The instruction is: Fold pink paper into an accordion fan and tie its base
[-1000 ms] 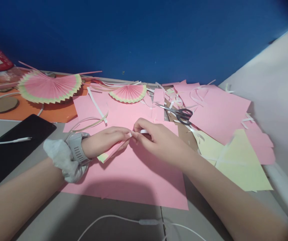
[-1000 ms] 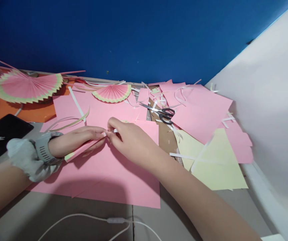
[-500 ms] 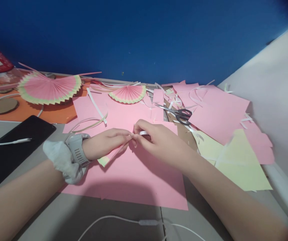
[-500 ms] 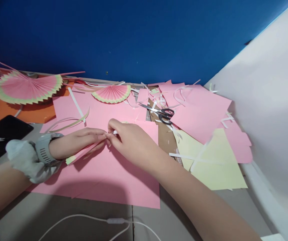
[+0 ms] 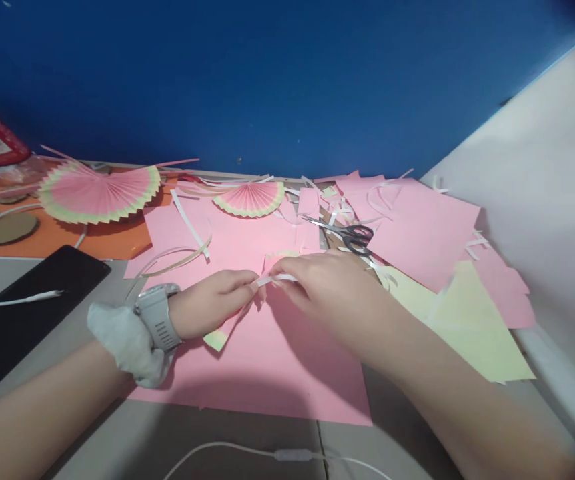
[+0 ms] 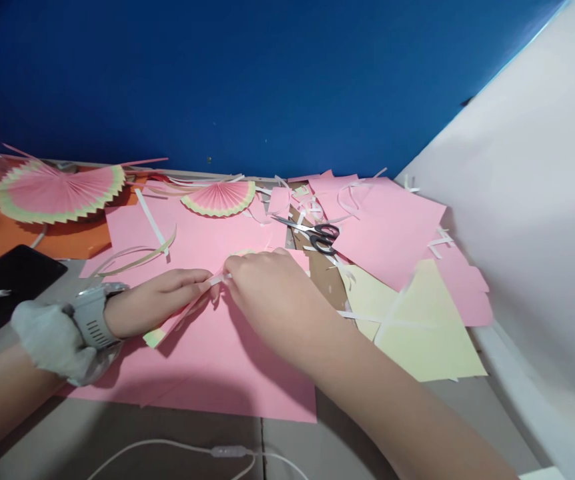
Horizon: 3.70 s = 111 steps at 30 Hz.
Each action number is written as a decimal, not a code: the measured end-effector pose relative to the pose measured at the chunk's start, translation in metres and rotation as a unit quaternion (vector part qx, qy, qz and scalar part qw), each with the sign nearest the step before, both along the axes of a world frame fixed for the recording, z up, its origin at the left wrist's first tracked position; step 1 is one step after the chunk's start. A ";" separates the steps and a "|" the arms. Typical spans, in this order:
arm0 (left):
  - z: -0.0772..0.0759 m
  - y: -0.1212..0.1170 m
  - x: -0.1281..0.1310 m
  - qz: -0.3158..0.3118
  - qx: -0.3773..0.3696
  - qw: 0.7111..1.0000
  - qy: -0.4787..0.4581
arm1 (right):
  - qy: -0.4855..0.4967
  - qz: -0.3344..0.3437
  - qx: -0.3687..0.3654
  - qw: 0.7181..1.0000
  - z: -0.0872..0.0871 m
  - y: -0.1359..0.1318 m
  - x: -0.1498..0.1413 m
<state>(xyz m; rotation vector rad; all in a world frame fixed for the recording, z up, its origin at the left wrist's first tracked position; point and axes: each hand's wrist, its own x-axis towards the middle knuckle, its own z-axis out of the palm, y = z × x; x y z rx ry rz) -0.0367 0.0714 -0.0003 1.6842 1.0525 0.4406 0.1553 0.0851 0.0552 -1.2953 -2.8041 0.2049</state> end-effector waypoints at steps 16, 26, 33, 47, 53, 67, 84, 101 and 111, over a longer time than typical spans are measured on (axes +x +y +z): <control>0.002 -0.007 0.009 0.005 0.017 1.000 -0.009 | 0.025 -0.006 0.021 0.999 -0.005 0.006 0.003; 0.008 -0.004 0.005 -0.040 -0.007 0.999 -0.011 | 0.021 -0.016 0.026 0.999 -0.003 0.006 0.002; 0.011 -0.003 0.005 -0.063 -0.056 0.993 -0.079 | 0.045 0.000 0.005 0.999 0.000 0.007 0.001; 0.018 -0.012 0.016 -0.003 -0.107 0.990 -0.096 | 0.008 0.047 0.006 0.999 0.015 0.001 -0.002; 0.014 -0.013 0.016 -0.004 -0.172 0.972 -0.160 | 0.015 0.049 0.058 0.997 0.008 0.002 0.002; 0.009 -0.013 0.013 -0.038 -0.191 0.964 -0.180 | -0.016 0.045 0.112 0.993 0.008 0.003 0.002; 0.015 -0.013 0.013 -0.066 -0.196 0.960 -0.189 | -0.019 0.041 0.094 0.995 0.008 0.000 -0.001; 0.012 -0.014 0.023 0.050 -0.116 0.981 -0.147 | -0.016 0.089 0.073 0.993 0.006 0.003 -0.001; 0.007 -0.016 0.022 0.063 -0.155 0.972 -0.163 | -0.030 0.078 0.117 0.990 0.002 0.007 0.005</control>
